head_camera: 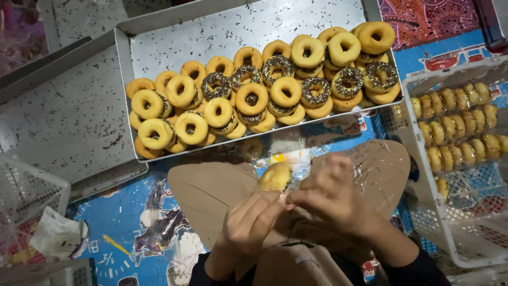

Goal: The person sits on the floor and repeatedly picks donuts from a metal tray, places them into small clear plastic bags, and sets the filled bags into a white basket. The person handles plain and chocolate-sprinkled donuts one at a time.

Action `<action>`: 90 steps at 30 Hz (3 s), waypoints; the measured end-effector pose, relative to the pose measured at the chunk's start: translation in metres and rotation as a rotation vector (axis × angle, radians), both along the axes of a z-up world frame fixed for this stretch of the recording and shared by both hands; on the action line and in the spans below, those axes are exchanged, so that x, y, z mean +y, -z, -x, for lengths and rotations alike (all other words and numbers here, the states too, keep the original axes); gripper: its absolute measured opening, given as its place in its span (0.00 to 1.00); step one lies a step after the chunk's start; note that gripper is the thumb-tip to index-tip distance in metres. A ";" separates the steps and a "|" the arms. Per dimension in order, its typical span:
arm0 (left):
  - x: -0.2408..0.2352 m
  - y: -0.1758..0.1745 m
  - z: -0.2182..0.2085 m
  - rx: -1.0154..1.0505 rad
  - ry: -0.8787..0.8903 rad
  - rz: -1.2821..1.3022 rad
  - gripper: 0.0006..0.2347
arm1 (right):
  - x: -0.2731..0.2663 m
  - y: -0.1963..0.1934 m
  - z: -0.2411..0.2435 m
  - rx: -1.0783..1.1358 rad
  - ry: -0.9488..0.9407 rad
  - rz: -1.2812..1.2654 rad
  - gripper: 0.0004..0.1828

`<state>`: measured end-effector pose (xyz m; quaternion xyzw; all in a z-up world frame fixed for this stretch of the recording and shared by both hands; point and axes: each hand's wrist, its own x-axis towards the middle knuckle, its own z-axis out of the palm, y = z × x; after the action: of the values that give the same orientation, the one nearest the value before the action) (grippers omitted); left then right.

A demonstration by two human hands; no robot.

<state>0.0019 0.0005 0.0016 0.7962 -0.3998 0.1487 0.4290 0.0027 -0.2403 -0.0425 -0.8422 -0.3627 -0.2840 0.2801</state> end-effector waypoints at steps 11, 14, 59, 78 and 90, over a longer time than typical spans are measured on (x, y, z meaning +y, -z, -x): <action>0.002 0.054 0.001 0.669 -0.588 0.649 0.04 | -0.033 0.063 -0.040 1.229 -0.009 0.290 0.32; 0.005 0.096 -0.019 0.615 -1.002 0.080 0.04 | 0.036 0.117 -0.048 0.802 -0.412 -0.539 0.29; -0.100 0.182 -0.013 0.856 -0.209 1.016 0.26 | -0.004 0.093 0.006 0.666 0.266 0.013 0.36; -0.053 0.200 -0.051 1.505 0.025 2.308 0.18 | -0.100 0.094 -0.026 0.646 0.621 -1.000 0.39; -0.070 0.163 -0.034 1.122 0.048 1.831 0.25 | 0.045 0.045 -0.007 0.784 0.229 -0.473 0.18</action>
<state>0.0355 -0.0697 -0.1611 0.1184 0.1022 -0.0034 0.9877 0.0101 -0.1955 -0.0879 -0.8335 -0.0594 -0.0485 0.5471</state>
